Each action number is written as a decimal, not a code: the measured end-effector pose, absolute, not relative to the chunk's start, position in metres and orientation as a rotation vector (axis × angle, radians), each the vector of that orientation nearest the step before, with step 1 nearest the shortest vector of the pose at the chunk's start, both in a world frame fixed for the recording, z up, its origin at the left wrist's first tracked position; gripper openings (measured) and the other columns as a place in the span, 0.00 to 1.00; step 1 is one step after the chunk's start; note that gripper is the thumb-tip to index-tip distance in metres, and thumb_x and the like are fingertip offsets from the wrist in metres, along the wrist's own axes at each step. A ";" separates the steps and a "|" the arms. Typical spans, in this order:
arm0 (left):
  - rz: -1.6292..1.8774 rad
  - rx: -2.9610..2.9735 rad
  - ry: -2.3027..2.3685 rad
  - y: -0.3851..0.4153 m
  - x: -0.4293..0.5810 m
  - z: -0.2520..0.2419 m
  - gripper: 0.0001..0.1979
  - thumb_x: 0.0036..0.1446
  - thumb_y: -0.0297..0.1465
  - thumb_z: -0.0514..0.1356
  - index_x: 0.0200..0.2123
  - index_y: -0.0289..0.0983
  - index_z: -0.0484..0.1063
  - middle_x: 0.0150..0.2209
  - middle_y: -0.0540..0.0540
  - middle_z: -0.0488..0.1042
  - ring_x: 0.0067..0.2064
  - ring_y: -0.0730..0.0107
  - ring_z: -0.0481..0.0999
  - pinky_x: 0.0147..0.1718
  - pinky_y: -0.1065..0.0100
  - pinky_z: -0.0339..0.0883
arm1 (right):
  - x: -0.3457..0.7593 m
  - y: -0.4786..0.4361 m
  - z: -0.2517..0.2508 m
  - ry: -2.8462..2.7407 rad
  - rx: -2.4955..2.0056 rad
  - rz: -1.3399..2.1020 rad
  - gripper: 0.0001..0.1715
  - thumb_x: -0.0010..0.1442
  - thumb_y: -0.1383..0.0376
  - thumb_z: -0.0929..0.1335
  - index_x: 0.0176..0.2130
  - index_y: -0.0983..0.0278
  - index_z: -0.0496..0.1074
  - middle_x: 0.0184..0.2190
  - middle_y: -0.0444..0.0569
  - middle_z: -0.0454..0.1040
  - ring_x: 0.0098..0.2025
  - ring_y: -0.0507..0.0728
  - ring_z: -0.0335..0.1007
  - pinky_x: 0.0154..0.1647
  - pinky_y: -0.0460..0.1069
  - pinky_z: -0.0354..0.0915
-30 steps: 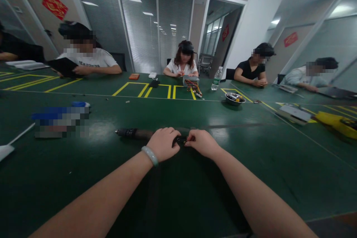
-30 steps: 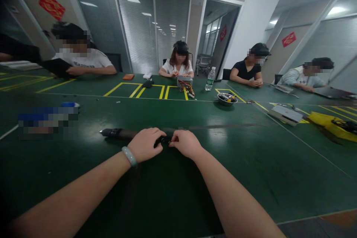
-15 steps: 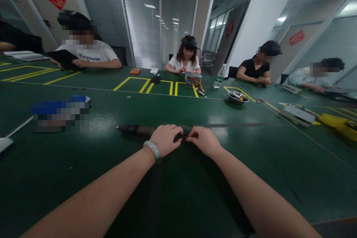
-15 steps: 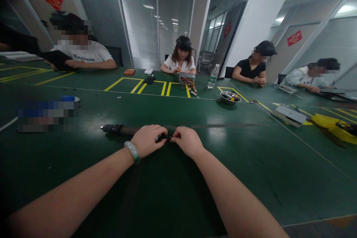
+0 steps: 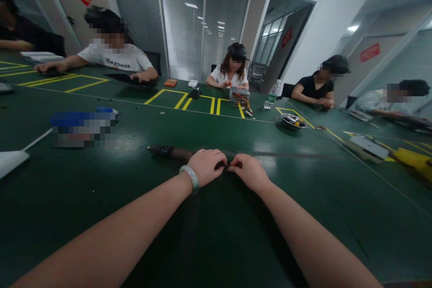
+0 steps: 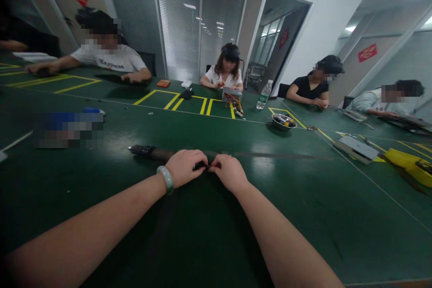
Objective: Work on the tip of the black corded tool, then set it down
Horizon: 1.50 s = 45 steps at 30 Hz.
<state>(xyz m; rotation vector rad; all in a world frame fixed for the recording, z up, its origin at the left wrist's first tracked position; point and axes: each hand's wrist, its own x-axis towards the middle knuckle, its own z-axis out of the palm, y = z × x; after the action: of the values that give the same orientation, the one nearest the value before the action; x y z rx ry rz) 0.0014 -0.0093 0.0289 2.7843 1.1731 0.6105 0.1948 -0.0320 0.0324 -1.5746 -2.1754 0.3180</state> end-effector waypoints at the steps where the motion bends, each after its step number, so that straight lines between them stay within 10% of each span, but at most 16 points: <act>1: 0.616 2.782 1.166 -0.009 0.001 0.029 0.07 0.56 0.34 0.57 0.39 0.42 0.70 0.41 0.51 0.72 0.42 0.65 0.71 0.41 0.62 0.61 | 0.195 -0.032 0.032 -2.166 -1.569 0.335 0.05 0.52 0.63 0.72 0.29 0.62 0.73 0.30 0.42 0.73 0.32 0.51 0.67 0.32 0.45 0.57; 31: 0.882 2.671 1.213 -0.024 -0.002 0.042 0.07 0.51 0.26 0.53 0.35 0.38 0.65 0.33 0.48 0.71 0.37 0.64 0.70 0.40 0.63 0.61 | 0.182 -0.031 0.026 -2.114 -1.641 0.350 0.08 0.58 0.63 0.67 0.39 0.59 0.75 0.35 0.44 0.75 0.37 0.53 0.69 0.38 0.46 0.60; 45: 0.343 2.834 0.587 -0.040 0.002 0.039 0.05 0.50 0.27 0.56 0.27 0.42 0.71 0.25 0.55 0.74 0.26 0.71 0.71 0.29 0.69 0.61 | 0.175 -0.026 0.022 -2.483 -1.583 -0.167 0.11 0.63 0.66 0.62 0.43 0.63 0.72 0.39 0.50 0.71 0.41 0.56 0.68 0.46 0.50 0.59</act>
<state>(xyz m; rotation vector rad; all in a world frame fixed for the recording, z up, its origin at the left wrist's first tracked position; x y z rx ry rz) 0.0021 -0.0404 0.0386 2.8342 0.5873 0.3435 0.1747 -0.0260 0.0224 -1.5831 -2.4833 -0.1672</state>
